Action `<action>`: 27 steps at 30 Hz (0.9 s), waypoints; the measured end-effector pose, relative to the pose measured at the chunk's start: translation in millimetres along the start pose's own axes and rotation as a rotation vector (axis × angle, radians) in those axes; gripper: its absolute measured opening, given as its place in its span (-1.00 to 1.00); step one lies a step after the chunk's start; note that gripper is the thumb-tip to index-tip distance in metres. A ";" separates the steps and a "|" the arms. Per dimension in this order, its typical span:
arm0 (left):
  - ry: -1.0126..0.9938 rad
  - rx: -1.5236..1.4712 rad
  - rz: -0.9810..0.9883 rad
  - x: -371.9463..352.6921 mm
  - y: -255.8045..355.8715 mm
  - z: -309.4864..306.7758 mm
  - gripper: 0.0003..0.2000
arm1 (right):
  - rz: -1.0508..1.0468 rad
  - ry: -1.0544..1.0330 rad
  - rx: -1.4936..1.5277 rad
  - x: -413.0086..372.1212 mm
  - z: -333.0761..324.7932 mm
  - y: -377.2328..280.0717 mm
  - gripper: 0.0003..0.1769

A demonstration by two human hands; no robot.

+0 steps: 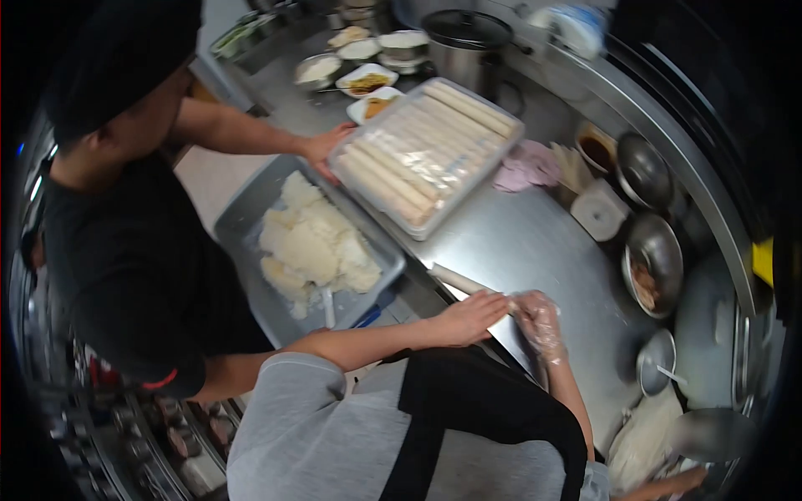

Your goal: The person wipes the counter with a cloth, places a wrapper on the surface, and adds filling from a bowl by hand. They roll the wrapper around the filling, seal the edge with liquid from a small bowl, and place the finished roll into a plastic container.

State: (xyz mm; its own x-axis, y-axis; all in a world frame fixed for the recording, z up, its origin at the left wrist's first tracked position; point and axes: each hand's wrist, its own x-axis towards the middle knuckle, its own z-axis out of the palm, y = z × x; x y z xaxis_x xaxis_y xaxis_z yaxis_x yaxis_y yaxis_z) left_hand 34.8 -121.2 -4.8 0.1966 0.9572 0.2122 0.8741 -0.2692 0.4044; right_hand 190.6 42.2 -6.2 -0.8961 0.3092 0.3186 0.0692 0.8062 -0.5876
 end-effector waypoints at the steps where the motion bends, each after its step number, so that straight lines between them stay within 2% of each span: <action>1: -0.027 -0.003 -0.004 0.3 -4.3 3.1 -0.26 | -0.030 -0.010 0.016 5.6 0.6 -1.7 -0.75; 3: -0.011 0.006 -0.016 3.7 -12.3 4.3 -0.25 | 0.071 0.121 -0.023 8.4 -9.1 -9.6 -0.76; 6: -0.018 0.038 -0.021 25.9 -35.1 18.3 -0.23 | 0.072 0.130 -0.078 5.2 -33.6 -21.3 -0.76; 8: 0.002 -0.006 -0.045 42.6 -46.9 11.3 -0.23 | 0.175 0.161 -0.116 -5.4 -46.9 -12.6 -0.76; 10: -0.036 0.148 -0.099 63.7 -60.5 5.9 -0.21 | 0.247 0.400 -0.160 -15.8 -65.2 -8.6 -0.77; 12: 0.003 0.237 -0.222 88.5 -64.8 -3.5 -0.19 | 0.318 0.436 -0.201 -28.8 -82.2 -9.8 -0.77; 13: 0.198 0.254 -0.170 100.3 -66.0 -1.9 -0.23 | 0.390 0.503 -0.133 -40.1 -83.4 -9.3 -0.76; 14: 0.212 0.249 -0.160 114.2 -63.4 0.2 -0.23 | 0.454 0.576 -0.059 -47.5 -84.9 -7.7 -0.74; 16: -0.047 -0.011 -0.088 141.7 -48.6 -4.0 -0.31 | 0.468 0.566 -0.124 -57.9 -85.8 -8.9 -0.70; 17: -0.046 0.047 -0.065 149.1 -40.3 -0.6 -0.45 | 0.486 0.585 -0.083 -63.0 -82.6 -11.5 -0.71; 20: 0.024 0.050 -0.095 166.7 -46.8 27.5 -0.57 | 0.479 0.633 -0.119 -72.9 -79.4 -13.8 -0.71; 22: 0.051 0.093 -0.039 172.2 -54.0 24.2 -0.59 | 0.468 0.647 -0.106 -70.8 -78.9 -14.2 -0.71; 24: 0.056 -0.284 -0.145 176.0 -62.6 12.4 -0.61 | 0.460 0.680 -0.066 -63.4 -80.0 -15.3 -0.72; 25: 0.062 -0.265 -0.125 175.4 -59.4 -14.1 -0.61 | 0.439 0.633 -0.099 -54.2 -83.5 -17.0 -0.72; 27: 0.143 -0.716 -0.106 168.1 -45.2 -70.9 -0.64 | 0.407 0.610 -0.129 -29.2 -88.3 -26.7 -0.72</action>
State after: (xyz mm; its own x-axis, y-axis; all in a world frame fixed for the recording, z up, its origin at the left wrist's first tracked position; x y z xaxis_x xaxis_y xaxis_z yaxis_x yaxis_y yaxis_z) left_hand -3.2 44.4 75.7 0.0249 0.9719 0.2342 0.3713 -0.2265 0.9005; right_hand 253.6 56.2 65.9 -0.3885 0.7908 0.4730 0.4277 0.6095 -0.6675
